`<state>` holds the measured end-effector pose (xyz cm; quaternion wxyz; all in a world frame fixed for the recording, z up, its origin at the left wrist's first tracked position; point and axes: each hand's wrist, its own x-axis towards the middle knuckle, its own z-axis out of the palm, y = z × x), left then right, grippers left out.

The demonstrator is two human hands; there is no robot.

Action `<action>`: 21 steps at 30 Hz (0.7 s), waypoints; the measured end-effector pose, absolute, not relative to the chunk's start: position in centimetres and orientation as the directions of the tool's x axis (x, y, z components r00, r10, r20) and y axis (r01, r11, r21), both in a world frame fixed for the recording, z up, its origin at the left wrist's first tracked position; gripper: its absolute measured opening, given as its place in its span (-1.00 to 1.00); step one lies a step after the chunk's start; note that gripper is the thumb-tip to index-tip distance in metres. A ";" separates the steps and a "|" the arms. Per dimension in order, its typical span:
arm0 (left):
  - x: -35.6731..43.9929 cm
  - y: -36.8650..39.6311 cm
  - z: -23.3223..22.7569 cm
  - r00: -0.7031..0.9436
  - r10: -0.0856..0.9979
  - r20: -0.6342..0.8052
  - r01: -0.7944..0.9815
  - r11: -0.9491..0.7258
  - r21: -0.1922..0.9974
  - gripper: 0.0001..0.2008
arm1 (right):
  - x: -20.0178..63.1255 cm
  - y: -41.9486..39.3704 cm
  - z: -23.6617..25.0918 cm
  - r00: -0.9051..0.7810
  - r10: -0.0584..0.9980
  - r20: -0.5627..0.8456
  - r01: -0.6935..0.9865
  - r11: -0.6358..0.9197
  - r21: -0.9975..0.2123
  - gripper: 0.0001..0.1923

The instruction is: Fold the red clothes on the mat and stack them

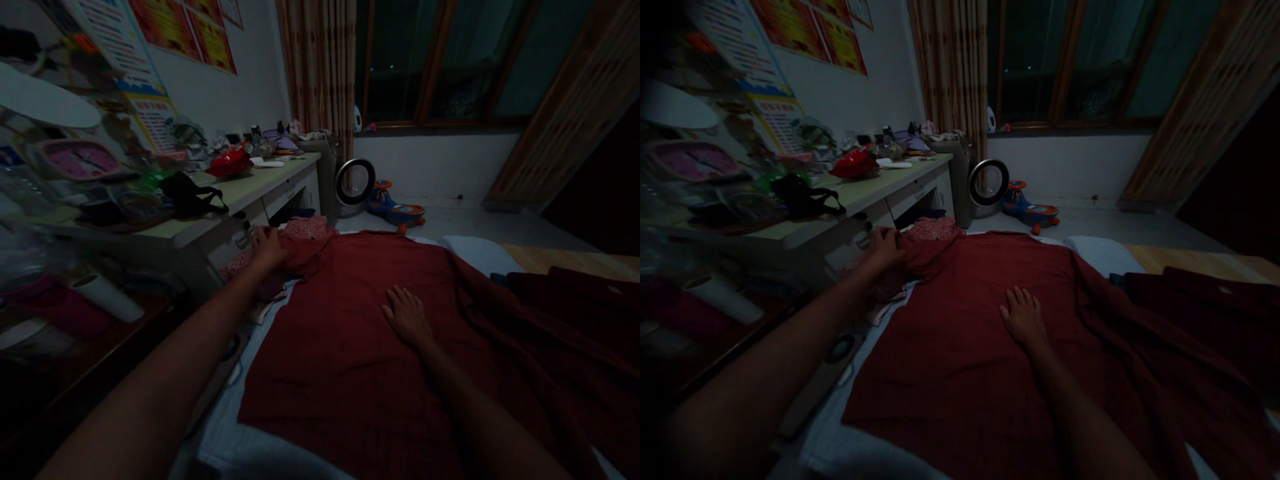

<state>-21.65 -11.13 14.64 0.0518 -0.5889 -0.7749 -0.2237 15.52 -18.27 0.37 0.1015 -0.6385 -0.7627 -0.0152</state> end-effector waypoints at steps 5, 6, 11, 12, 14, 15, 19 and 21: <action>-15.8 -10.9 10.1 0.146 0.891 0.431 0.989 -0.125 -0.077 -0.55 | 15.6 -18.1 0.0 -0.162 0.972 0.172 0.976 0.184 -0.120 -0.44; -15.0 -10.4 9.4 0.196 0.896 0.398 0.980 -0.169 -0.100 -0.53 | 15.7 -18.1 -0.1 -0.163 0.972 0.168 0.975 0.185 -0.123 -0.44; -13.6 -6.7 8.4 -0.045 0.970 0.240 0.999 0.047 -0.003 -0.28 | 15.6 -18.1 0.1 -0.153 0.976 0.153 0.976 0.173 -0.131 -0.43; -13.6 -6.1 8.4 -0.045 0.986 0.163 0.999 0.041 0.032 -0.31 | 15.6 -18.2 0.3 -0.151 0.977 0.150 0.976 0.172 -0.133 -0.42; -13.4 -5.2 8.4 0.044 0.999 0.022 0.993 -0.046 0.106 -0.49 | 15.5 -18.2 0.5 -0.148 0.979 0.140 0.976 0.168 -0.140 -0.42; -13.1 -4.9 8.3 0.103 0.994 -0.019 0.985 -0.099 0.142 -0.60 | 15.5 -18.2 0.5 -0.148 0.980 0.135 0.975 0.167 -0.144 -0.42; -11.4 -4.1 7.0 0.286 0.958 -0.037 0.926 -0.266 0.267 -0.78 | 15.6 -18.1 0.3 -0.152 0.978 0.140 0.973 0.173 -0.152 -0.42; -10.7 -3.7 6.2 0.363 0.932 -0.019 0.878 -0.335 0.343 -0.79 | 15.7 -18.1 0.1 -0.156 0.977 0.147 0.972 0.179 -0.151 -0.42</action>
